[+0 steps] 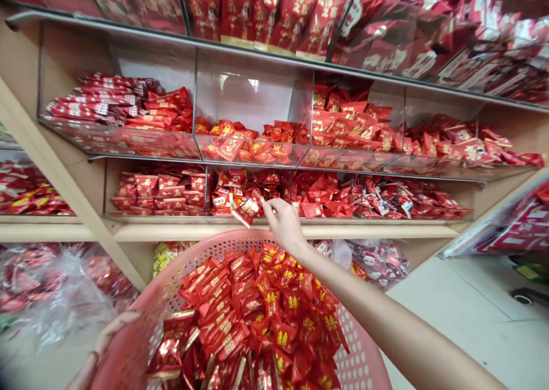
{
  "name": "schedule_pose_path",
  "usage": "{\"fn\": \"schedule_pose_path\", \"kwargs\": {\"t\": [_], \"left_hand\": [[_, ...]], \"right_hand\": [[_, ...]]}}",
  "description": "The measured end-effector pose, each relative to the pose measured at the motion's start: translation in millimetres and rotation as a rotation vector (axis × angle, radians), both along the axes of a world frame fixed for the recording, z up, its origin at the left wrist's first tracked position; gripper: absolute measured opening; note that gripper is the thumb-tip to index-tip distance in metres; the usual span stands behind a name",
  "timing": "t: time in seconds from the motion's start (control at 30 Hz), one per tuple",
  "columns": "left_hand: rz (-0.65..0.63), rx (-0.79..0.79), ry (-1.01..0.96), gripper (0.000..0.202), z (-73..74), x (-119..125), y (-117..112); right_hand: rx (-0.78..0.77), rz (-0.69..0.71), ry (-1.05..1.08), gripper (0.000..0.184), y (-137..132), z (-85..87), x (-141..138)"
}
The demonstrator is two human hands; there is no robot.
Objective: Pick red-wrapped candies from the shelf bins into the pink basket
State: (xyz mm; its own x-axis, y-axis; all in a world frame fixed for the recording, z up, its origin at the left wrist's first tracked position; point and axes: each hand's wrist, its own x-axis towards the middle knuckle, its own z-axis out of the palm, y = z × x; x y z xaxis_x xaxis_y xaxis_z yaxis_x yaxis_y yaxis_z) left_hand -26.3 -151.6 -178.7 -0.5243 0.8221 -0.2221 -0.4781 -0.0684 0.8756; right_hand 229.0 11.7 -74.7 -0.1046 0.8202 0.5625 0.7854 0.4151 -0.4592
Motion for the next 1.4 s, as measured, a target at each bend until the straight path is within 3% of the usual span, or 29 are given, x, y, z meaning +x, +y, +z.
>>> {"fn": "schedule_pose_path", "kwargs": {"t": [0.1, 0.23, 0.5, 0.73, 1.03, 1.17, 1.4], "left_hand": [[0.013, 0.05, 0.016, 0.041, -5.1, -0.1, 2.6], [0.025, 0.143, 0.006, 0.039, -6.4, 4.1, 3.7], [-0.024, 0.109, 0.001, 0.039, 3.5, 6.6, -0.9], [-0.024, 0.11, 0.014, 0.041, 1.5, 4.2, -0.4], [-0.012, 0.101, 0.02, 0.044, -11.0, -0.7, -1.0], [-0.043, 0.074, 0.053, 0.05, -16.5, -6.2, -0.1], [-0.045, -0.025, -0.002, 0.049, -5.0, -4.9, -2.0]], "right_hand": [[-0.172, 0.206, 0.095, 0.032, -45.5, -2.9, 3.9], [-0.405, 0.418, 0.033, 0.035, -95.7, -10.6, 2.0], [-0.742, 0.621, -0.074, 0.035, -132.6, -29.9, -5.0], [-0.763, 0.813, -0.217, 0.033, -145.4, -16.3, -9.3], [-0.574, 0.81, -0.576, 0.022, -161.5, -22.6, -20.6], [-0.516, 0.85, -0.54, 0.026, -154.1, -23.2, -28.9], [-0.522, 0.81, -0.391, 0.037, -122.6, -6.8, -34.5]]}}
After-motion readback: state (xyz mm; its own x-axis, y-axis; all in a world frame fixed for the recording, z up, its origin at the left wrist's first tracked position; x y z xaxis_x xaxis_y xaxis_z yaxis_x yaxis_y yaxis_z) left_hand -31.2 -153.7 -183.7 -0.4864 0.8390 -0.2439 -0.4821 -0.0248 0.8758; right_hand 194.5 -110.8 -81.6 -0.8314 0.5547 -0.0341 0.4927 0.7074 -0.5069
